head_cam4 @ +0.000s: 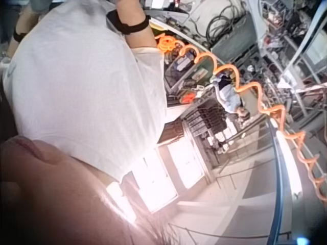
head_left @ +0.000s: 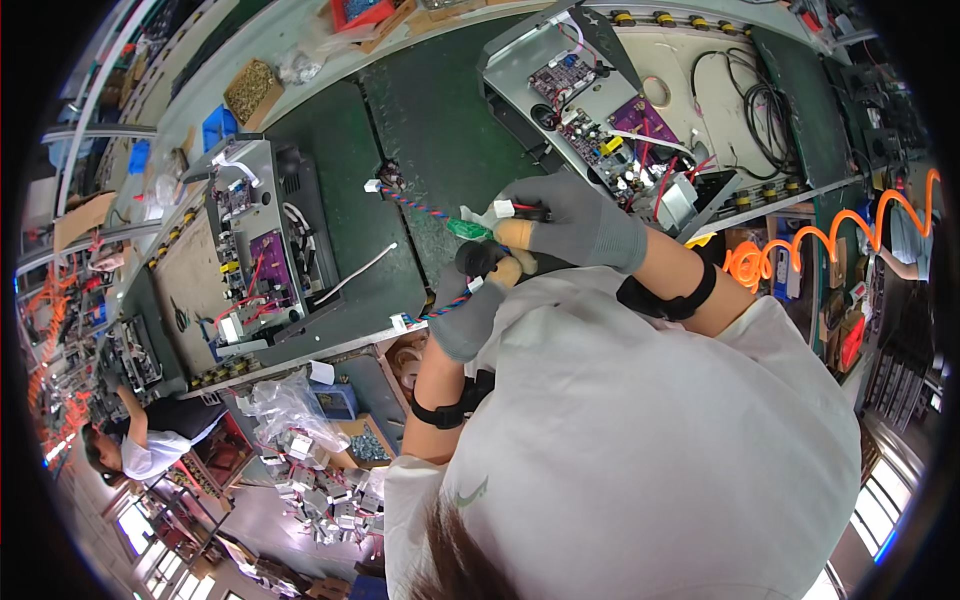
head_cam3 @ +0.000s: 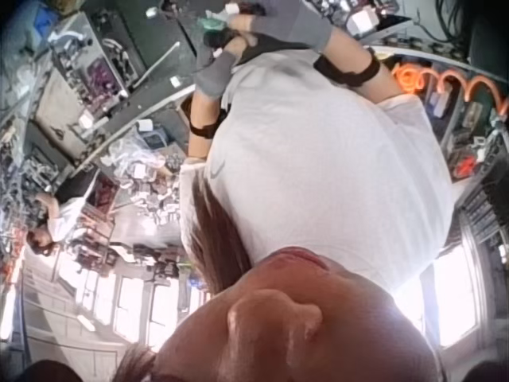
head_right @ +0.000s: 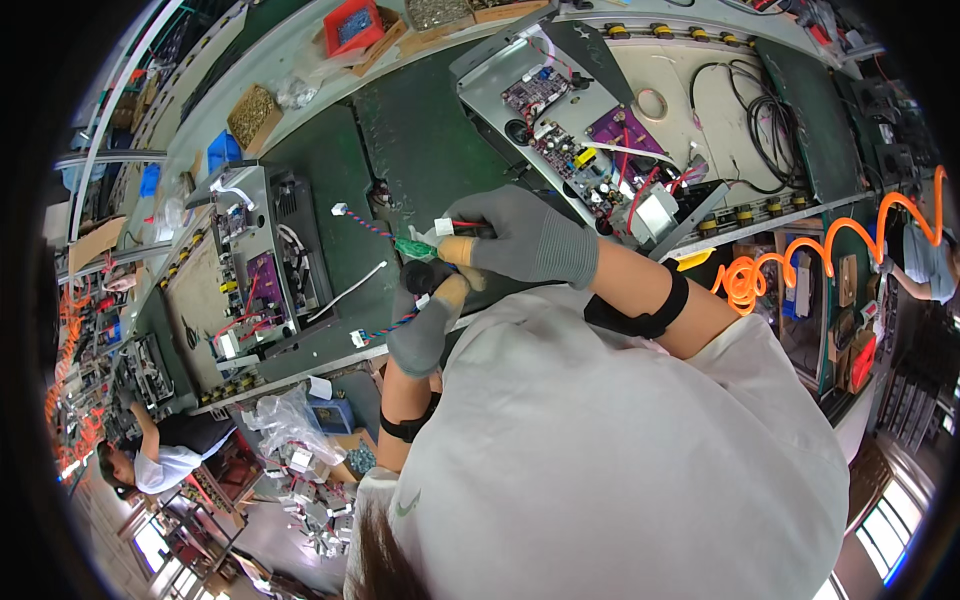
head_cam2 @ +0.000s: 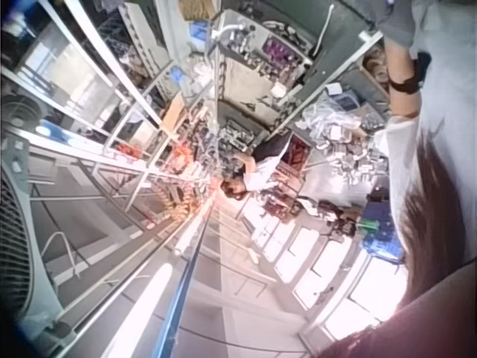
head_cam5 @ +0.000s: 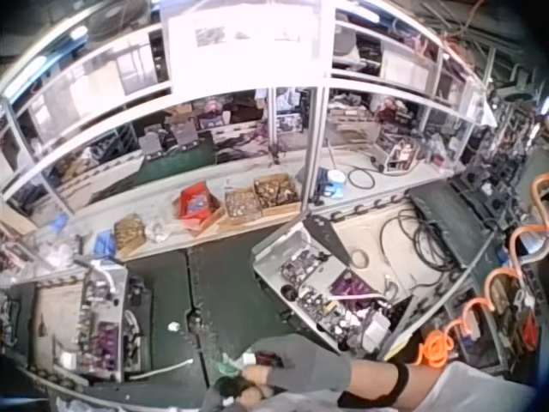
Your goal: Assembling internal wiring and electronic components into an inverter housing on a factory line.
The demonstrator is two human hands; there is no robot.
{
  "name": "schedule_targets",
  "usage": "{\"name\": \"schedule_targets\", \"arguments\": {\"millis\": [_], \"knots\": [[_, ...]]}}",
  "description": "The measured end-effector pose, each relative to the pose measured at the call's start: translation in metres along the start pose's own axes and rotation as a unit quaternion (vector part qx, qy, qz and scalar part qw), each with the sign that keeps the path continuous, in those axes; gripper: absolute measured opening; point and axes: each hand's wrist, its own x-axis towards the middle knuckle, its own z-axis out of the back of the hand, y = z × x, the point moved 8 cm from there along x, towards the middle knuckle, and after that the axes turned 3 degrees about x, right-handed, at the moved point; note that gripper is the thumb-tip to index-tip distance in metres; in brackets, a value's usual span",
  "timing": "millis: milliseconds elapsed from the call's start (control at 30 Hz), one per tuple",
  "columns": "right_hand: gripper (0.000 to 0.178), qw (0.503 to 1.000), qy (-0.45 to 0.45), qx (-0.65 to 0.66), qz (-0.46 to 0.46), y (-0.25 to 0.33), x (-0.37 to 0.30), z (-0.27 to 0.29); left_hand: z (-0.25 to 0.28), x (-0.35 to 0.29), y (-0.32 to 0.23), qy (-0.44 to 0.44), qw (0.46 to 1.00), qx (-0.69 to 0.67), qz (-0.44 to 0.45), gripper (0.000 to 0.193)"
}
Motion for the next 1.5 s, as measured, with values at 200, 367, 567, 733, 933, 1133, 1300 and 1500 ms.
{"name": "schedule_targets", "arguments": {"millis": [200,367,567,733,933,1133,1300,1500], "knots": [[0.023,0.998,0.017,-0.047,0.033,0.006,-0.005,-0.002,-0.011,0.001,0.000,-0.039,0.997,-0.059,0.022,0.023],[0.023,0.934,-0.178,-0.207,0.230,0.042,-0.016,0.005,0.004,0.000,0.003,-0.125,0.983,0.132,0.030,0.019],[0.022,0.986,-0.099,-0.128,0.044,0.004,-0.002,0.006,-0.010,0.002,-0.071,-0.179,0.755,0.606,-0.177,0.017],[0.034,0.981,-0.162,-0.106,-0.029,-0.007,-0.004,0.028,0.018,0.000,-0.051,-0.194,0.827,0.493,-0.189,0.020],[0.031,0.989,-0.131,0.075,-0.005,-0.003,0.000,0.011,0.014,0.002,-0.014,-0.155,0.983,-0.094,-0.021,0.027],[0.027,0.992,-0.090,0.089,-0.011,-0.005,0.003,0.003,-0.008,0.006,-0.005,-0.028,0.983,-0.174,0.050,0.024],[0.029,0.995,-0.091,-0.004,0.028,0.012,0.000,0.006,0.018,-0.002,0.001,-0.201,0.980,-0.004,0.004,0.022],[0.027,0.990,-0.116,-0.027,0.080,0.018,-0.002,0.007,0.013,-0.001,-0.011,-0.179,0.981,0.039,-0.057,0.020]]}}
